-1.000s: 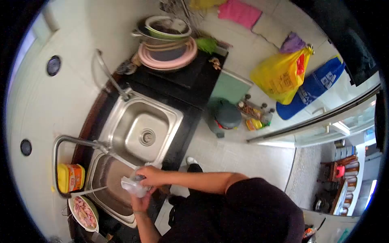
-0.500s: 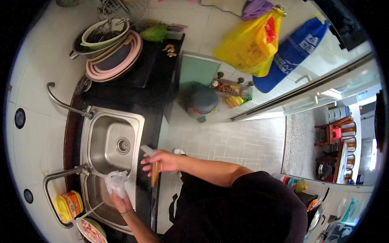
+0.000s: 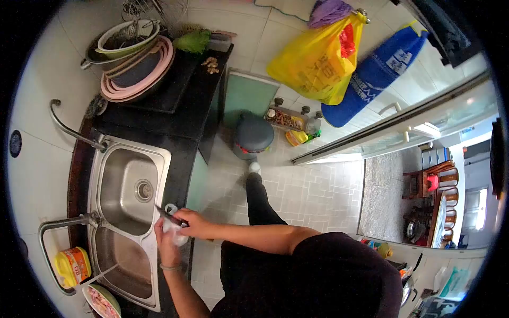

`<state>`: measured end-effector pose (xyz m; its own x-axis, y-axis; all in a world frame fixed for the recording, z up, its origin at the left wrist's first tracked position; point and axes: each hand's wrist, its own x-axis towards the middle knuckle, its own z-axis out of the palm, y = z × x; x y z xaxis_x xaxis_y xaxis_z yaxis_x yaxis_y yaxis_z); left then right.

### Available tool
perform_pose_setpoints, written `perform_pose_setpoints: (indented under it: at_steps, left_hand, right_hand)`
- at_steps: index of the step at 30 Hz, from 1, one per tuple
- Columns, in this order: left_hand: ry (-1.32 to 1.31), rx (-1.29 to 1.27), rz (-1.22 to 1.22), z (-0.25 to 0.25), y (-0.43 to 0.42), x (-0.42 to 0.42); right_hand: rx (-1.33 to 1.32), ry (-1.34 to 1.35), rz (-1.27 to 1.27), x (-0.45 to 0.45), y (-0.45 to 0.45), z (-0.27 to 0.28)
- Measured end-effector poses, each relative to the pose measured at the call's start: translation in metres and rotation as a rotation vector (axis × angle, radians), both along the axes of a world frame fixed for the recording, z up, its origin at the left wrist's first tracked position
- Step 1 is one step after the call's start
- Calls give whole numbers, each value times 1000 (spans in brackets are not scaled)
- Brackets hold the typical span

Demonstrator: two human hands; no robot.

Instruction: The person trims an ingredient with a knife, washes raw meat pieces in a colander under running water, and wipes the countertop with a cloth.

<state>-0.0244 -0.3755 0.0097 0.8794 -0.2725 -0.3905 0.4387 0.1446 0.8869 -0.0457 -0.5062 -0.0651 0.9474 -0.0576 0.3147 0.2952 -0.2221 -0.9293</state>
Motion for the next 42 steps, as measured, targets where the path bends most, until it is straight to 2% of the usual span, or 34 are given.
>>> perform_pose_setpoints:
  at_steps: [1,2,3,4,6,8,9,11,12,13,14,15,16,18,20,21,23,26,27,29,31,32,33,34,35,36,37,39,42]
  left_hand:
    - [50,-67,23,3,-8,5]
    - [14,-61,-76,17,-18,9]
    - [-163,168,-76,3,-21,14]
    - [-289,335,-27,-5,-26,23]
    - [-566,748,6,-26,-29,42]
    - [-769,1204,-193,-60,-23,50]
    - [-835,1386,-314,-75,-24,50]
    - [-777,1351,-286,-74,-32,50]
    - [-743,1302,-246,-72,-34,49]
    - [-719,1321,-258,-73,-34,48]
    - [-697,1307,-229,-74,-33,48]
    - [-679,1291,-198,-74,-34,49]
    - [-684,1283,-203,-73,-35,50]
    - [-667,1291,-224,-68,-42,54]
    - [-666,1293,-233,-70,-43,52]
    - [-660,1302,-230,-69,-46,53]
    - [-632,1251,-202,-64,-52,54]
    - [-612,1267,-169,-62,-53,54]
    - [-609,1275,-143,-61,-52,54]
    - [-569,1337,-170,-56,-41,49]
    - [-512,1421,-185,-63,-16,33]
    - [-451,1426,-174,-63,-14,30]
    - [-406,1362,-102,-54,-17,32]
    - [-488,1307,-91,-49,-19,33]
    - [-530,1332,-114,-53,-18,40]
    - [-616,1291,-167,-54,-14,44]
    - [-662,1353,-240,-50,-18,49]
    - [-851,1366,-270,-66,-17,43]
    - [-833,1294,-285,-65,37,-30]
  right_hand:
    - [4,15,7,1,-13,1]
    - [268,373,88,0,-35,14]
    - [533,737,166,0,-59,23]
    - [524,788,108,0,-81,23]
    - [757,815,24,-5,-122,-1]
    - [1077,886,-47,-13,-165,-29]
    - [1124,960,-172,-13,-191,-31]
    - [1104,1045,-384,-21,-234,-89]
    - [1075,1054,-404,-21,-257,-107]
    - [1026,1134,-487,-27,-278,-148]
    - [1075,1168,-519,-21,-300,-158]
    - [1052,1156,-648,-18,-317,-192]
    - [1137,1075,-622,-23,-342,-237]
    - [1083,912,-858,0,-373,-264]
    - [1181,814,-824,10,-415,-309]
    - [1222,794,-996,25,-424,-301]
    - [1307,777,-1074,40,-441,-282]
    - [1233,811,-938,14,-465,-307]
    - [1241,790,-829,0,-465,-298]
    - [1128,898,-839,-16,-444,-257]
    - [1081,1051,-746,-23,-413,-226]
    - [1120,1025,-662,-26,-390,-200]
    - [1017,1121,-520,-25,-371,-174]
    - [1051,1143,-372,-41,-366,-166]
    - [941,1154,-442,-34,-335,-132]
    - [945,1120,-349,-45,-327,-132]
    - [936,1139,-287,-51,-315,-118]
    - [847,1161,-262,-59,-291,-94]
    - [812,1155,-163,-92,-243,-59]
